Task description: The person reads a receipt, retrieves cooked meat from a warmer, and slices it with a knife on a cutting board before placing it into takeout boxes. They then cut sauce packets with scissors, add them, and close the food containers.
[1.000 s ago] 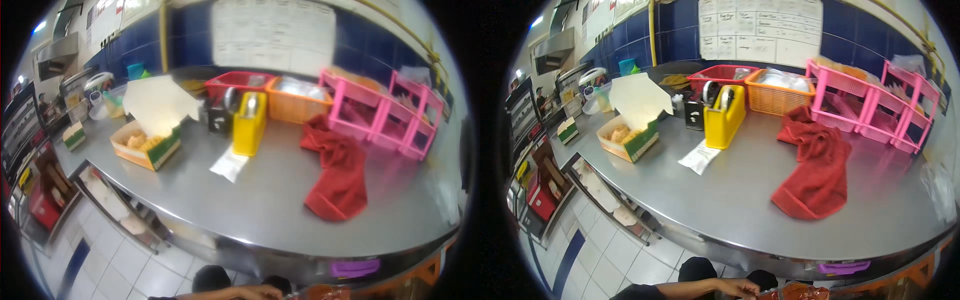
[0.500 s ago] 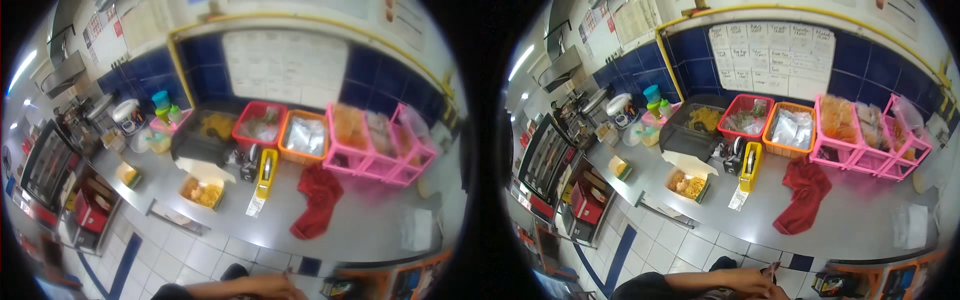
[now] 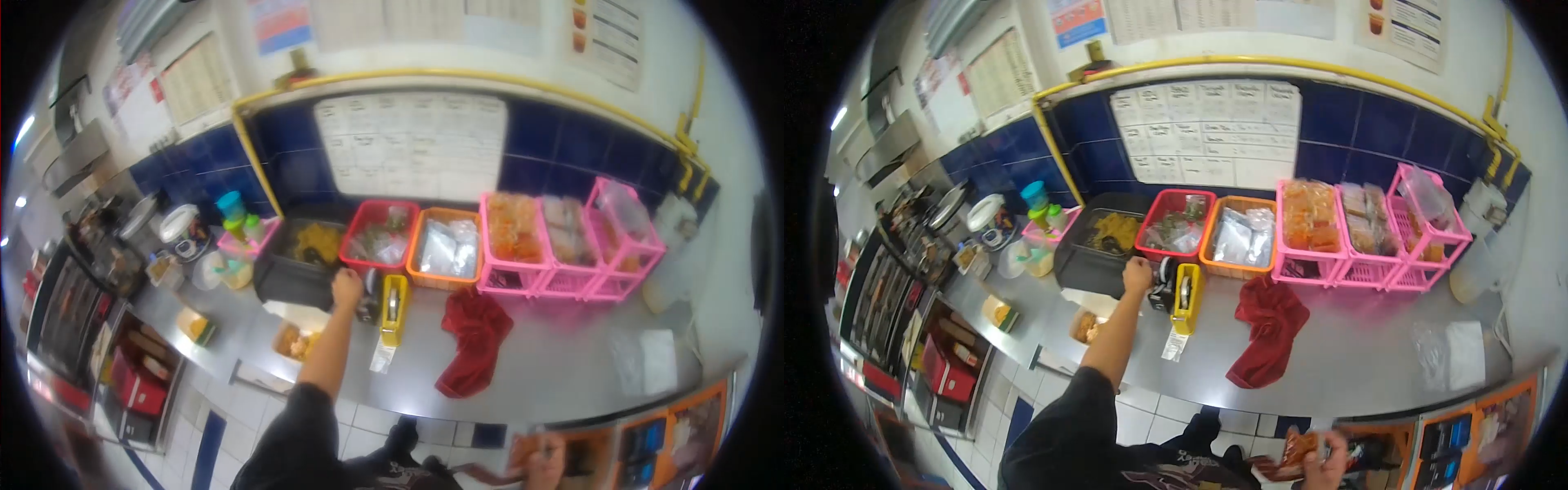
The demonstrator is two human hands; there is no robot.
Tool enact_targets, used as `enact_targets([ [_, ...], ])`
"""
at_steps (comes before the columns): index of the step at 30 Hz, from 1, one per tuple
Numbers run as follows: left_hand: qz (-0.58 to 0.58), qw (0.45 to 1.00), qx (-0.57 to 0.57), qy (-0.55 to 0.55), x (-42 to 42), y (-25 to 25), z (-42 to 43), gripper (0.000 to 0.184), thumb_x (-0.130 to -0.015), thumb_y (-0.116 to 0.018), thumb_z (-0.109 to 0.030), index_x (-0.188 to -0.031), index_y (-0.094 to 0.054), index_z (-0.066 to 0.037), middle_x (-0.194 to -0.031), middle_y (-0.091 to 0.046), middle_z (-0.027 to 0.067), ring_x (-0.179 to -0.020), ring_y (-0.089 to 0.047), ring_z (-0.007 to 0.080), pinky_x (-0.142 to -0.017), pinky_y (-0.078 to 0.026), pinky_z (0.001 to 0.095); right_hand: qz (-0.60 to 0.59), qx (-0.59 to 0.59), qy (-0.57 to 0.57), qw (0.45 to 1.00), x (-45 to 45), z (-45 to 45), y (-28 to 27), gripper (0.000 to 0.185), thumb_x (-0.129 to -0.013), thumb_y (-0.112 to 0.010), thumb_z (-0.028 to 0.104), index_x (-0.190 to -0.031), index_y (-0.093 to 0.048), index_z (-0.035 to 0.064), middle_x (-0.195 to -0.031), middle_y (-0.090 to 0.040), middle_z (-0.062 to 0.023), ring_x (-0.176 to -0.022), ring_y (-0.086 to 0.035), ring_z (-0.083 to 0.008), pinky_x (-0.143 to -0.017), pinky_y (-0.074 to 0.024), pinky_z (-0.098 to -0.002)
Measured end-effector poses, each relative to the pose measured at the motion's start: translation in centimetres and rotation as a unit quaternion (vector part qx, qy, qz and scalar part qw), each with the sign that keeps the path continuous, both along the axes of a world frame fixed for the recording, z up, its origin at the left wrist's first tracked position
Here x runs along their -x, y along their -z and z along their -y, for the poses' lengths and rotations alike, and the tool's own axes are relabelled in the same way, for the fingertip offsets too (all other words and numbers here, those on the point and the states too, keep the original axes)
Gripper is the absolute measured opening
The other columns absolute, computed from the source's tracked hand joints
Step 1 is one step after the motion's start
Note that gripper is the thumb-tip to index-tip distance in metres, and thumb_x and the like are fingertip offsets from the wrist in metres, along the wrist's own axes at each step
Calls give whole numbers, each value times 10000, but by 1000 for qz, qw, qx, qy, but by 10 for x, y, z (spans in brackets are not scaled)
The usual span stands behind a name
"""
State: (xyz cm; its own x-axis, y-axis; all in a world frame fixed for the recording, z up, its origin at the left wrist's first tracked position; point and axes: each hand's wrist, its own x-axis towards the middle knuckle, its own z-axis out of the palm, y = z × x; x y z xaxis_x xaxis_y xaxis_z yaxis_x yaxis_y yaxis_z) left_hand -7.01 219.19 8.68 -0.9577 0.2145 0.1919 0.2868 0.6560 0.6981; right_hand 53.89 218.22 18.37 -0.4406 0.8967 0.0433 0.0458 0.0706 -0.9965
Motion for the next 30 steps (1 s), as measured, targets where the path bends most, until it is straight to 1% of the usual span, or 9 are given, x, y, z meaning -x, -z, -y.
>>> enact_targets([
  [5,97,933,338,82,29,-18,-20,376,-865,-591,-314,-1121,-733,-79,-1213,-694,165,-1159,-654,339,-946,-523,462,-105,-109,268,952,43,-27,-69,551,-968,-648,269,-1400,-435,3,-1142,-593,-114,-995,-621,-207,-889,-506,-350],
  [9,113,886,396,211,33,-28,-25,401,-864,-590,-295,-1174,-711,-71,-1243,-675,184,-1190,-639,325,-977,-511,446,-84,-175,418,887,56,-78,-118,400,-1042,-546,288,-1345,-479,35,-1231,-583,-114,-1107,-598,-205,-979,-476,-337],
  [12,74,853,464,225,22,-32,-19,410,-853,-609,-275,-1197,-695,-69,-1261,-669,175,-1214,-623,326,-995,-505,438,-149,-143,388,898,82,-116,-144,342,-1041,-551,279,-1276,-531,30,-1138,-630,-82,-1097,-596,-179,-984,-461,-330],
  [13,80,856,465,213,22,-33,-20,407,-850,-618,-270,-1198,-694,-73,-1269,-665,177,-1227,-613,335,-1001,-501,446,-98,-193,370,904,81,-142,-125,301,-1041,-550,266,-1209,-589,20,-1144,-632,-72,-1082,-595,-162,-982,-450,-314],
  [16,44,858,474,194,19,-40,-23,350,-863,-611,-253,-1156,-706,-88,-1208,-688,195,-1172,-642,367,-959,-527,470,-150,-68,261,951,113,-191,-69,238,-1033,-565,238,-1115,-655,33,-1090,-651,-44,-1015,-589,-125,-941,-447,-283],
  [19,-80,883,444,130,0,-75,-15,247,-910,-549,-230,-1035,-698,-78,-993,-734,184,-939,-718,383,-799,-574,495,-163,66,174,969,133,-218,7,266,-1031,-557,199,-1201,-604,-1,-1151,-642,-73,-1097,-583,-165,-988,-453,-314],
  [24,-106,937,324,71,-116,-170,9,208,-961,-545,-237,-965,-678,-77,-914,-723,185,-877,-710,378,-667,-553,483,-207,212,86,951,146,-214,46,265,-965,-611,39,-1225,-577,-1,-1141,-657,-106,-1023,-633,-175,-897,-530,-318],
  [27,-303,919,184,171,-191,-105,18,86,-929,-597,-113,-936,-681,-94,-795,-692,135,-698,-681,293,-562,-511,417,-197,250,48,947,136,-213,81,307,-931,-639,-11,-1230,-575,9,-1124,-671,-114,-963,-666,-165,-842,-570,-313],
  [30,-260,884,207,328,-269,6,15,376,-846,-583,-49,-1186,-679,-178,-825,-674,62,-655,-622,243,-610,-503,389,-151,272,9,950,126,-216,100,335,-921,-645,-25,-1248,-585,19,-1133,-670,-118,-973,-666,-171,-858,-568,-312],
])
